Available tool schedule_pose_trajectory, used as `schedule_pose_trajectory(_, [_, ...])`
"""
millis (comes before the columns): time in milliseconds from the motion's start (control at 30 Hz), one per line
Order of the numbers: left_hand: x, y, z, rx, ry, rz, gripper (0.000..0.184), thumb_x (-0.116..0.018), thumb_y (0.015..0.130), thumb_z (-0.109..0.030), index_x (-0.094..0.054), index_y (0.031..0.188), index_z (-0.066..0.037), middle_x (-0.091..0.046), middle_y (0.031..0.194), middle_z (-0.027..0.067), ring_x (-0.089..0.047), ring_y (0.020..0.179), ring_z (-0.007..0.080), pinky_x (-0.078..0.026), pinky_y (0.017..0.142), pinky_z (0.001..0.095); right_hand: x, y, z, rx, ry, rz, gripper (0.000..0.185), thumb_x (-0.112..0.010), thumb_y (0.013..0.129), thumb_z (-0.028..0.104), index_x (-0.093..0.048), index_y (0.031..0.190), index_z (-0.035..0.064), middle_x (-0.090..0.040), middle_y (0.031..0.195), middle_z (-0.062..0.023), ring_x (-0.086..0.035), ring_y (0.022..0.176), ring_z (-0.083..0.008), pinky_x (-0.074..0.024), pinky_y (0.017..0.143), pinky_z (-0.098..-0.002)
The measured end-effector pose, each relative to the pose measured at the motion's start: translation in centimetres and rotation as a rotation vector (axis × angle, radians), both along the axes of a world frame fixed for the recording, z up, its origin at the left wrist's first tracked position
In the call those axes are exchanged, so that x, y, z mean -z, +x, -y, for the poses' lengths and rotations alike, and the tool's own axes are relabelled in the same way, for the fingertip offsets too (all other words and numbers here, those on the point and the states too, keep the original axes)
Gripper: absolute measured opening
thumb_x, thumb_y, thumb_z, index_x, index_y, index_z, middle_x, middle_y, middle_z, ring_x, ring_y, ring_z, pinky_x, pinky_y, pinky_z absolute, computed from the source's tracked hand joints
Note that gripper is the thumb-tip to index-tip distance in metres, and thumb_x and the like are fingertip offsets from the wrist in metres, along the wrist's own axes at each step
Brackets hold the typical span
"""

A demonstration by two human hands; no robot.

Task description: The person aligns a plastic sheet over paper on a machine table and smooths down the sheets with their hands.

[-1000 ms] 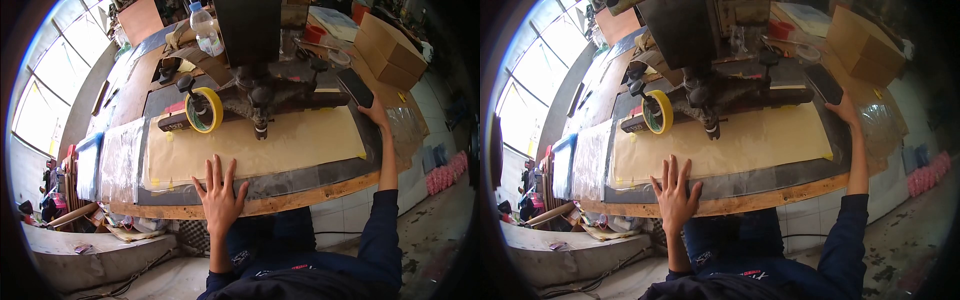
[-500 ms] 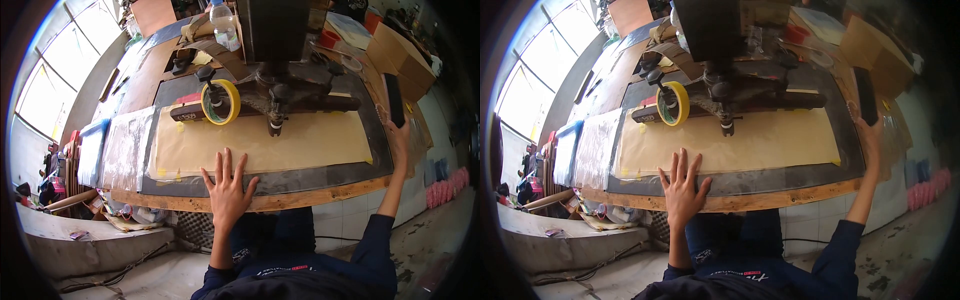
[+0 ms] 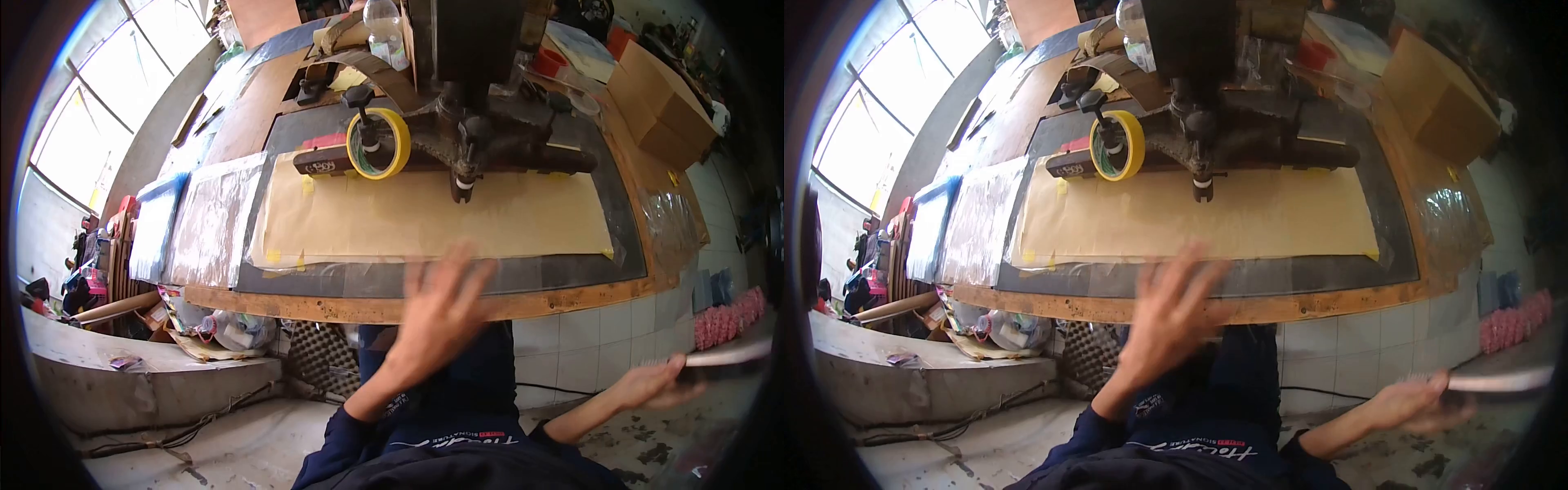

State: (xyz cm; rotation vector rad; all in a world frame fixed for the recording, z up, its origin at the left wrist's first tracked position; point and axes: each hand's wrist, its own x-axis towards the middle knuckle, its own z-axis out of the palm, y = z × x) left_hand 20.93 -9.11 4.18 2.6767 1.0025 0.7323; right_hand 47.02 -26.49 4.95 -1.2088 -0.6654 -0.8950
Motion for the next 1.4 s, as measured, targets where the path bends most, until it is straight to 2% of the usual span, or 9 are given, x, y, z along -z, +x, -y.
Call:
schedule_pose_trajectory(67, [-3.0,2.2,2.1,0.480,-0.217,0.303,0.059,-0.060,0.081,-0.039,-0.044,0.129,-0.008,-0.037,0.137,0.0154,-0.041,0.122,0.0341,-0.027,0.102,0.0551,0.0,-3.6,0.1,0.247,0.027,0.072,0.057,-0.064,0.082,0.022,-0.036,0.123,-0.0060,-0.048,0.112,-0.0197,-0.053,0.097,-0.0237,-0.0432,0.084,-0.0336])
schedule_pose_trajectory(200, [-5.0,5.9,8.5,1.156,-0.311,0.684,0.056,-0.048,0.090,-0.038,-0.038,0.135,-0.007,-0.034,0.140,0.0163,-0.036,0.127,0.0357,-0.031,0.101,0.0517,-1.1,-9.9,-0.2,-0.178,0.205,0.249,0.053,-0.062,0.083,0.023,-0.038,0.123,-0.0026,-0.048,0.113,-0.0164,-0.052,0.097,-0.0219,-0.0423,0.084,-0.0335])
schedule_pose_trajectory(333, [-4.5,6.8,12.4,1.152,0.036,0.758,0.055,-0.051,0.088,-0.022,-0.032,0.137,-0.009,-0.030,0.139,0.0276,-0.026,0.133,0.0372,-0.024,0.102,0.0589,-2.5,-13.8,-0.3,-0.634,0.338,0.289,0.049,-0.060,0.084,0.024,-0.039,0.123,0.0007,-0.048,0.114,-0.0131,-0.052,0.097,-0.0200,-0.0415,0.084,-0.0334])
schedule_pose_trajectory(400, [-6.4,5.7,11.5,1.279,-0.188,0.933,0.046,-0.044,0.095,-0.009,-0.038,0.137,-0.027,-0.050,0.124,0.0062,-0.054,0.102,0.0143,-0.040,0.085,0.0374,-3.0,-14.9,-0.3,-0.764,0.371,0.286,0.048,-0.059,0.085,0.024,-0.040,0.123,0.0024,-0.049,0.114,-0.0115,-0.052,0.097,-0.0191,-0.0411,0.084,-0.0333])
schedule_pose_trajectory(967, [-8.4,4.0,9.8,1.726,-0.582,0.738,0.038,-0.034,0.096,-0.015,-0.046,0.132,-0.016,-0.041,0.135,0.0110,-0.038,0.128,0.0310,-0.031,0.101,0.0508,-4.1,-17.2,0.9,-1.003,0.401,0.238,0.035,-0.051,0.090,0.028,-0.047,0.123,0.0167,-0.050,0.118,0.0024,-0.050,0.097,-0.0113,-0.0375,0.084,-0.0329])
schedule_pose_trajectory(1167, [-7.6,3.8,10.4,1.517,-0.292,0.891,0.036,-0.039,0.095,-0.017,-0.049,0.130,-0.016,-0.040,0.139,0.0131,-0.023,0.136,0.0347,-0.005,0.108,0.0563,-4.4,-18.0,1.0,-1.013,0.432,0.215,0.032,-0.048,0.091,0.029,-0.049,0.123,0.0217,-0.051,0.120,0.0073,-0.049,0.096,-0.0086,-0.0363,0.084,-0.0327])
schedule_pose_trajectory(1267, [-7.6,2.2,9.7,1.566,-0.128,0.687,0.036,-0.043,0.094,-0.015,-0.049,0.130,-0.016,-0.036,0.142,0.0150,-0.016,0.137,0.0365,0.005,0.107,0.0577,-4.8,-18.5,1.0,-1.026,0.441,0.212,0.031,-0.046,0.092,0.029,-0.050,0.123,0.0242,-0.051,0.121,0.0097,-0.049,0.096,-0.0072,-0.0357,0.083,-0.0326])
schedule_pose_trajectory(1333, [-6.7,0.2,10.6,1.573,-0.666,0.850,0.038,-0.044,0.093,-0.019,-0.046,0.131,-0.015,-0.030,0.143,0.0184,-0.012,0.137,0.0370,0.003,0.105,0.0599,-4.8,-18.8,1.1,-1.044,0.459,0.207,0.031,-0.046,0.093,0.030,-0.051,0.123,0.0259,-0.051,0.121,0.0114,-0.048,0.096,-0.0063,-0.0352,0.083,-0.0326])
schedule_pose_trajectory(1400, [-4.3,1.9,9.3,1.335,-0.300,1.177,0.042,-0.044,0.092,-0.026,-0.043,0.133,-0.013,-0.027,0.143,0.0240,-0.015,0.137,0.0368,-0.003,0.104,0.0612,-5.0,-19.1,1.0,-1.066,0.488,0.196,0.031,-0.045,0.093,0.030,-0.052,0.123,0.0276,-0.052,0.122,0.0130,-0.048,0.096,-0.0054,-0.0348,0.083,-0.0325])
